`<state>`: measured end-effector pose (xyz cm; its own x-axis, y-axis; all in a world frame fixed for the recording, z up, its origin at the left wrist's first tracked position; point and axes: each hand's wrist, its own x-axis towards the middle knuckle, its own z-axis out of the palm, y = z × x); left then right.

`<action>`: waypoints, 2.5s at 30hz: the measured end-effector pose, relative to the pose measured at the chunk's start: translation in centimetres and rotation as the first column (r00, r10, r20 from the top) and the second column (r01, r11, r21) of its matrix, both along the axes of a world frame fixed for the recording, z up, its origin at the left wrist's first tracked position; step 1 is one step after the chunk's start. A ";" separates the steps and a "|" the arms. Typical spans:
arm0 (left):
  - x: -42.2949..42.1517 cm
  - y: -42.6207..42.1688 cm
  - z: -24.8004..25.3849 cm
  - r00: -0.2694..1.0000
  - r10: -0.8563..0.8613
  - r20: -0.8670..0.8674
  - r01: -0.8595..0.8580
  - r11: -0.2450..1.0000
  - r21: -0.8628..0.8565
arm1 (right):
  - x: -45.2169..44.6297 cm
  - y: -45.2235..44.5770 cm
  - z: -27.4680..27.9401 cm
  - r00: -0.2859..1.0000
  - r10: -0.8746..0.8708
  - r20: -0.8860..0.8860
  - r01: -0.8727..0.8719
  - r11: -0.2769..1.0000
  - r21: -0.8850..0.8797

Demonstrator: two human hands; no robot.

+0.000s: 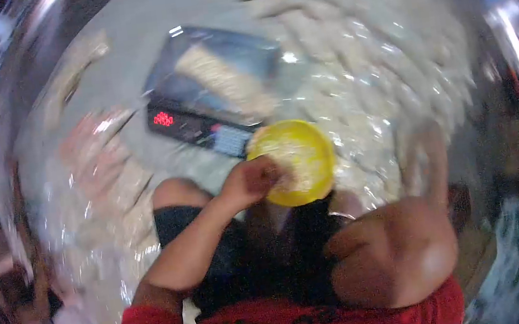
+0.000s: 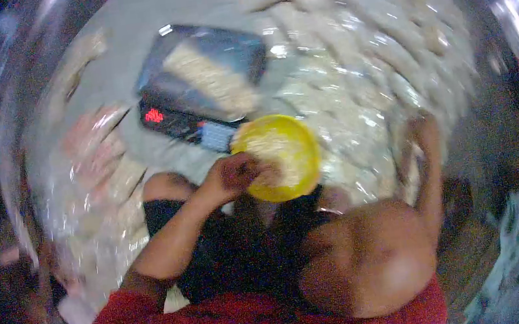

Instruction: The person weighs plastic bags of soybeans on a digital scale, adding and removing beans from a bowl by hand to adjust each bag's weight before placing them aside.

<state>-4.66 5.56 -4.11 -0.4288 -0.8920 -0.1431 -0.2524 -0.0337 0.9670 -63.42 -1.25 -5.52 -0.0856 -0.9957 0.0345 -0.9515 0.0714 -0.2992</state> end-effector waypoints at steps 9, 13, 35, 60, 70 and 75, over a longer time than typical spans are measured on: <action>-1.0 -0.2 1.2 0.983 0.020 0.184 0.038 0.952 -0.304 | -2.3 3.2 16.3 0.844 -0.421 0.334 0.403 0.907 0.124; -2.0 -2.1 5.2 0.909 0.037 0.415 0.032 0.987 -0.160 | -3.7 0.9 18.1 0.694 -0.311 0.649 0.347 0.935 0.076; 18.3 -7.7 23.3 0.574 0.817 -0.056 -0.508 0.302 -0.807 | 35.7 -11.4 18.4 0.333 0.413 0.847 -0.141 0.910 -0.389; 30.8 11.0 2.7 -0.370 0.927 -0.053 -0.557 -0.267 -0.786 | 34.0 7.4 2.7 0.592 0.641 0.488 -0.661 0.733 -0.160; 21.0 5.0 -5.0 -0.027 0.244 0.969 0.240 0.943 -0.230 | 34.5 6.8 2.5 0.546 0.638 0.544 -0.756 0.654 -0.008; 21.8 9.1 -3.3 -0.129 0.197 0.972 0.162 0.971 -0.175 | 33.2 5.9 5.9 0.610 0.523 0.596 -0.670 0.741 0.035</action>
<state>17.17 14.64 -7.42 0.0511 -0.9700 -0.2377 -0.9190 0.0476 -0.3914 -30.26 4.68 0.42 0.6005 -0.7975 -0.0582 -0.5014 -0.3189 -0.8043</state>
